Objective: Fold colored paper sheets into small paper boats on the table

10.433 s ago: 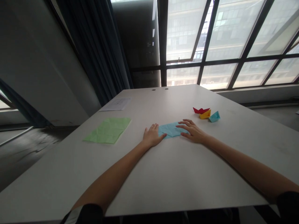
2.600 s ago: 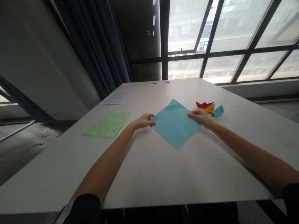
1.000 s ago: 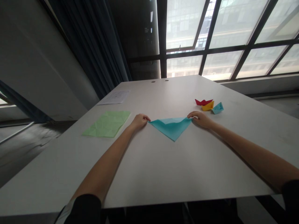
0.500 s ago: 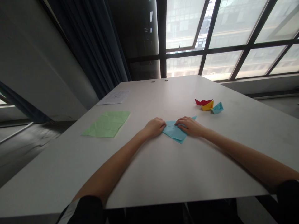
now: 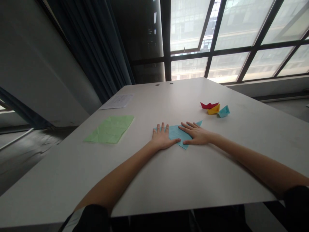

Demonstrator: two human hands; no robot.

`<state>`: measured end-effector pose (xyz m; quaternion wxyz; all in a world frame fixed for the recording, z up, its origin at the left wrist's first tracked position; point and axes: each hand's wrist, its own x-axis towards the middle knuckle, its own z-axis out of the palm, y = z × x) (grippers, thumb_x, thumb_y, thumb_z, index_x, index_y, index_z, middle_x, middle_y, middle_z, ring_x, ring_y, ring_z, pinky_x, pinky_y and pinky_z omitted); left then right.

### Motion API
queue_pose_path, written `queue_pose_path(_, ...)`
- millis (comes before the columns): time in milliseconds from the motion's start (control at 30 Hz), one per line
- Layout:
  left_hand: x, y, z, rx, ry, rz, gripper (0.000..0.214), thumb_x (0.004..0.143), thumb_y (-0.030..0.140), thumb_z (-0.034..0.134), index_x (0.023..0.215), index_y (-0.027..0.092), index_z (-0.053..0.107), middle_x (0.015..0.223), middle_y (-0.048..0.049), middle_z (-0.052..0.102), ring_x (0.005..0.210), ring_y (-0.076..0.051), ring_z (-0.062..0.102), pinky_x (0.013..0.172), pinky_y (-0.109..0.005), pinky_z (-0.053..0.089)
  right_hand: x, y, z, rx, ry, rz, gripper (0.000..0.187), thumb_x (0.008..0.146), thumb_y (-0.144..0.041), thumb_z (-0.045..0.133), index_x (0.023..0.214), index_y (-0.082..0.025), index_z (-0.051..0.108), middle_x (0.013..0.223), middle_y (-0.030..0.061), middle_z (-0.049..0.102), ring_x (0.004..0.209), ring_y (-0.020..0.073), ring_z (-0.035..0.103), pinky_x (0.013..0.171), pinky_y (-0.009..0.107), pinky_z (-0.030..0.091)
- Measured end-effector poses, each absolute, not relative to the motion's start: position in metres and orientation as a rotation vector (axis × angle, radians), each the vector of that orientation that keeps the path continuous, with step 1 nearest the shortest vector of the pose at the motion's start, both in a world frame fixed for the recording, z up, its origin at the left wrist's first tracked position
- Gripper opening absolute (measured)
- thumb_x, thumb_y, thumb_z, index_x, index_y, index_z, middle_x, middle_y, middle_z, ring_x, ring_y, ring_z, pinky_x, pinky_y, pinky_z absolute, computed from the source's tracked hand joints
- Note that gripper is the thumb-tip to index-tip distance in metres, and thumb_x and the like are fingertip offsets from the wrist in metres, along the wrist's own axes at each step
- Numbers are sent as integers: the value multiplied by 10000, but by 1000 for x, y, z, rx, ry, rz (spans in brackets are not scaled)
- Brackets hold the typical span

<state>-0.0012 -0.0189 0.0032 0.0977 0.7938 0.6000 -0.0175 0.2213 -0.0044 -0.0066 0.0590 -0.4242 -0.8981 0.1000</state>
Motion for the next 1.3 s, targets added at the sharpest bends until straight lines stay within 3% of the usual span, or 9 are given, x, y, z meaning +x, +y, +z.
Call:
queue_pose_path(167, -8, -15, 5, 2247, 1877, -128, 1121, 592, 818, 344, 1430, 137, 44, 1473, -165, -53, 1316, -449, -49, 999, -632, 54, 241, 6, -9, -1400, -2737, 363, 957, 657, -716, 490, 1423, -304, 90, 1493, 85, 82, 1335, 377, 42, 1051, 575, 121)
queue_pose_path(300, -20, -5, 7, 2271, 1845, -132, 1138, 578, 834, 324, 1429, 142, 21, 1474, -157, -66, 1325, -424, -62, 1016, -608, 41, 252, 12, -9, -1388, -2737, 390, 972, 669, -706, 486, 1428, -277, 55, 1495, 92, 69, 1343, 352, 34, 1068, 545, 104)
queue_pose_path(467, -43, 10, 7, 2395, 1740, -111, 1065, 629, 801, 320, 1430, 162, 25, 1482, -144, -44, 1346, -376, -24, 1032, -575, 54, 253, 10, -3, -1211, -2656, 264, 806, 727, -640, 485, 1400, -265, 250, 1444, 109, 287, 1319, 324, 236, 1053, 533, 163)
queue_pose_path(600, -50, 15, 6, 2433, 1702, -108, 1060, 627, 802, 326, 1430, 177, 28, 1484, -142, -32, 1350, -363, -8, 1035, -568, 58, 249, 8, 4, -1040, -2575, 74, 595, 755, -574, 504, 1244, -235, 496, 1261, 120, 512, 1180, 288, 431, 996, 476, 283)
queue_pose_path(700, -49, 15, 6, 2434, 1693, -119, 1088, 606, 822, 323, 1429, 177, 23, 1484, -145, -31, 1350, -363, -17, 1034, -571, 66, 246, 6, 8, -908, -2574, -5, 458, 783, -513, 512, 1137, -231, 579, 1147, 105, 580, 1089, 256, 492, 952, 428, 337)
queue_pose_path(1100, -54, 18, 4, 2463, 1634, -110, 1062, 626, 816, 306, 1429, 182, 22, 1484, -126, -37, 1354, -339, -41, 1032, -588, 55, 240, 6, 7, -678, -2578, -179, 225, 862, -326, 479, 968, -219, 646, 941, 70, 658, 885, 188, 563, 803, 337, 428)
queue_pose_path(1300, -56, 22, 5, 2301, 1621, 122, 838, 779, 704, 76, 1427, 174, 87, 1488, -93, 33, 1364, -290, 5, 1045, -568, 53, 233, -1, 7, -788, -2412, -68, 233, 885, -284, 425, 874, -184, 635, 796, 65, 670, 723, 160, 586, 719, 297, 441)
